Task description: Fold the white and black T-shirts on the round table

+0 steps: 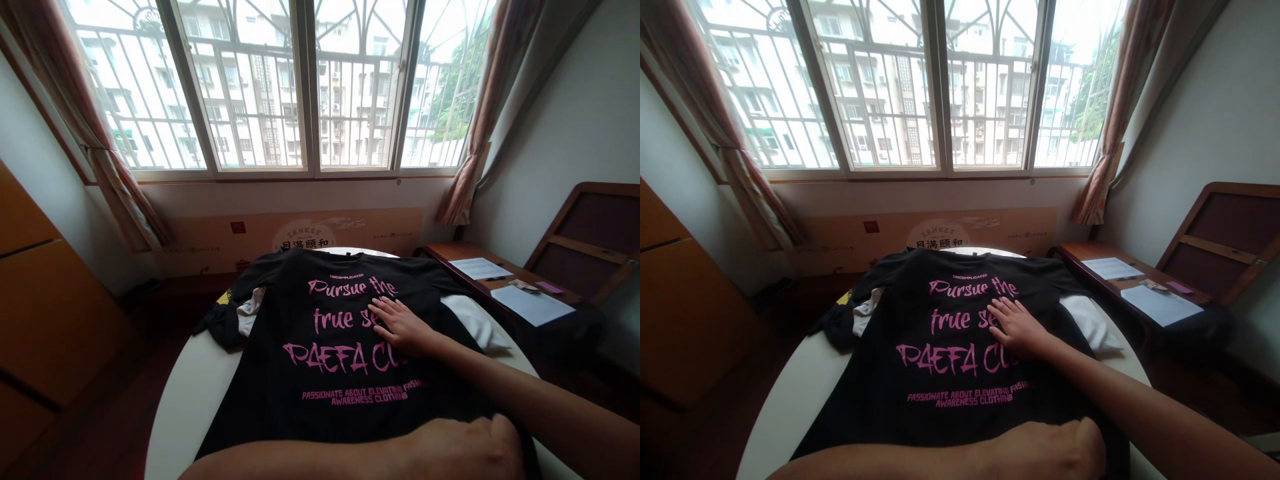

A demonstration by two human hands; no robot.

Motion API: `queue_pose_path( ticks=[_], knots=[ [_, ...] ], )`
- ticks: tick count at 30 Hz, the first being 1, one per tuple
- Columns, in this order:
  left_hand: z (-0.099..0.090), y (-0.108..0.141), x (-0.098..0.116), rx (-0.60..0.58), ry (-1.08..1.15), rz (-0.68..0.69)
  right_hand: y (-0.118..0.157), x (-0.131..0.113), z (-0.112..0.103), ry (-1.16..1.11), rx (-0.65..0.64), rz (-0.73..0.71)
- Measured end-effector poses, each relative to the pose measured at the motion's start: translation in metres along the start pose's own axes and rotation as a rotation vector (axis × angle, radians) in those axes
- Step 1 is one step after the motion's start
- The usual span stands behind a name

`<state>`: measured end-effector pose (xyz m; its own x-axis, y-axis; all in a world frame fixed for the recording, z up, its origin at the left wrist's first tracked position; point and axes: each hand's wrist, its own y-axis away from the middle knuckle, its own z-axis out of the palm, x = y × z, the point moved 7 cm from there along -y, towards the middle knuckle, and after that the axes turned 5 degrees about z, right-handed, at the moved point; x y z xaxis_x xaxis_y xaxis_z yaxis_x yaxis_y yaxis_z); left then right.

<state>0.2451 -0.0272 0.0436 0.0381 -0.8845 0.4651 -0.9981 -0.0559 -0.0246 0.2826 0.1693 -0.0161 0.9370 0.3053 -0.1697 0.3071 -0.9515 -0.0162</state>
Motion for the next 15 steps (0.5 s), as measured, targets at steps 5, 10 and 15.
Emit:
queue_pose_path(
  ticks=[5,10,15],
  knots=[
    [-0.025,0.009,-0.010,0.061,0.223,-0.255,-0.002,0.002,0.002,-0.002,-0.003,-0.006],
    [0.005,0.005,-0.008,-0.351,-0.023,-0.143,-0.003,0.004,0.004,-0.006,-0.006,-0.004],
    [0.018,-0.006,0.005,-0.009,-0.415,0.112,-0.002,0.004,0.003,-0.005,-0.012,-0.006]
  ],
)
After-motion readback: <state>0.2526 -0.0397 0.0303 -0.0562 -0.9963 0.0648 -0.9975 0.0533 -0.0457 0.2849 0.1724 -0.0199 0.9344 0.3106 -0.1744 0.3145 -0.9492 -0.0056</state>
